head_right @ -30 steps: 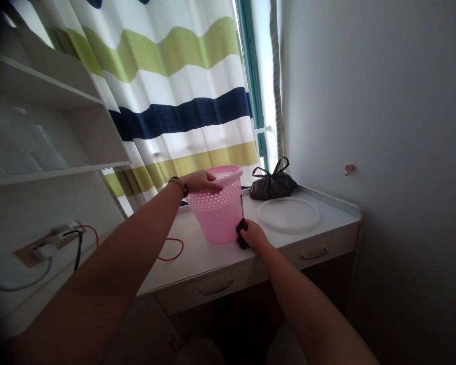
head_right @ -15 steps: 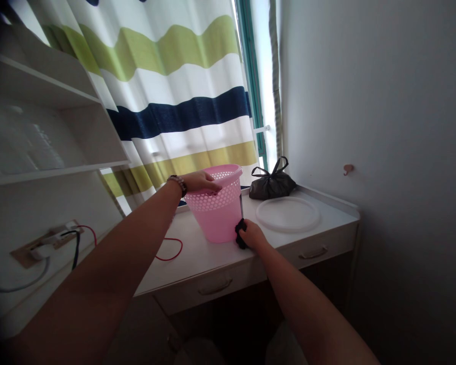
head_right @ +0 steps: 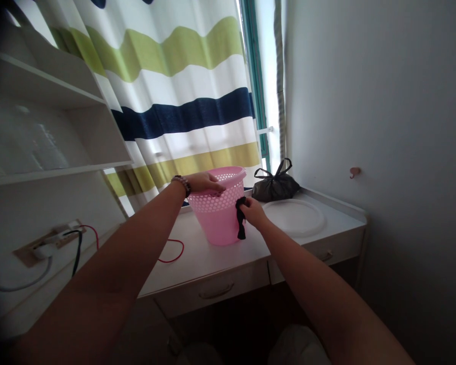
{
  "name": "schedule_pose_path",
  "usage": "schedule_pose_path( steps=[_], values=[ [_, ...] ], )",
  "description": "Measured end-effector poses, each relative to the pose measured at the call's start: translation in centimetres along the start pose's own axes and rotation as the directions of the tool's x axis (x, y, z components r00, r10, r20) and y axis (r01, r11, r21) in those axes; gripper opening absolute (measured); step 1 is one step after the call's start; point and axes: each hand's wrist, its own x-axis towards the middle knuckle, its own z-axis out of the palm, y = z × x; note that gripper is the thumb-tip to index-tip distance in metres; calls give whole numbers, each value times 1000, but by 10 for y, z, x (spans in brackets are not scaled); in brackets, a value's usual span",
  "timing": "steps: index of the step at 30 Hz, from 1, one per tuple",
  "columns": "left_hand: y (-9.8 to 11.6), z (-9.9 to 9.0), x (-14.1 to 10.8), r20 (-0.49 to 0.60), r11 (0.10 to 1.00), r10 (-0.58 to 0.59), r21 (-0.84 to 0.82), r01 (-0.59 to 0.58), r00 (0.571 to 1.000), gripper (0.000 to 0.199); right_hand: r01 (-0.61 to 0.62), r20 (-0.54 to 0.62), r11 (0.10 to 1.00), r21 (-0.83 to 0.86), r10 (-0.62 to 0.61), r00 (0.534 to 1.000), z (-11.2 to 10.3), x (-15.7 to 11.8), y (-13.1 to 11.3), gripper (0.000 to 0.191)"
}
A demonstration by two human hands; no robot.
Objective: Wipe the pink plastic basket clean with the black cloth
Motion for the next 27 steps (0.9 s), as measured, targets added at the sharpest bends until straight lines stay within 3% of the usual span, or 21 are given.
schedule_pose_path(
  steps=[3,6,9,13,16,20,27],
  values=[
    [-4,0,2,9,1000,3,23,-3,1000,39,106,-59,987,118,-99,993,-4,18,-30,25],
    [-8,0,3,23,1000,-2,14,2,1000,39,183,-89,979,94,-174,981,0,21,-38,25],
    [-9,1,2,27,1000,-10,10,10,1000,42,190,-107,982,-18,-191,976,9,6,-17,22],
    [-5,0,-2,9,1000,2,29,-2,1000,42,19,-53,980,-197,-30,998,17,-28,33,12],
    [-3,0,-3,-2,998,-6,68,6,1000,40,-30,49,936,-350,50,998,18,-47,60,15],
    [-4,1,-1,-2,997,-5,79,5,1000,42,-58,64,901,-430,94,994,17,-55,70,23],
    [-7,4,2,-6,994,11,109,-10,1000,48,1,98,900,-437,46,994,16,-55,75,27]
  ],
)
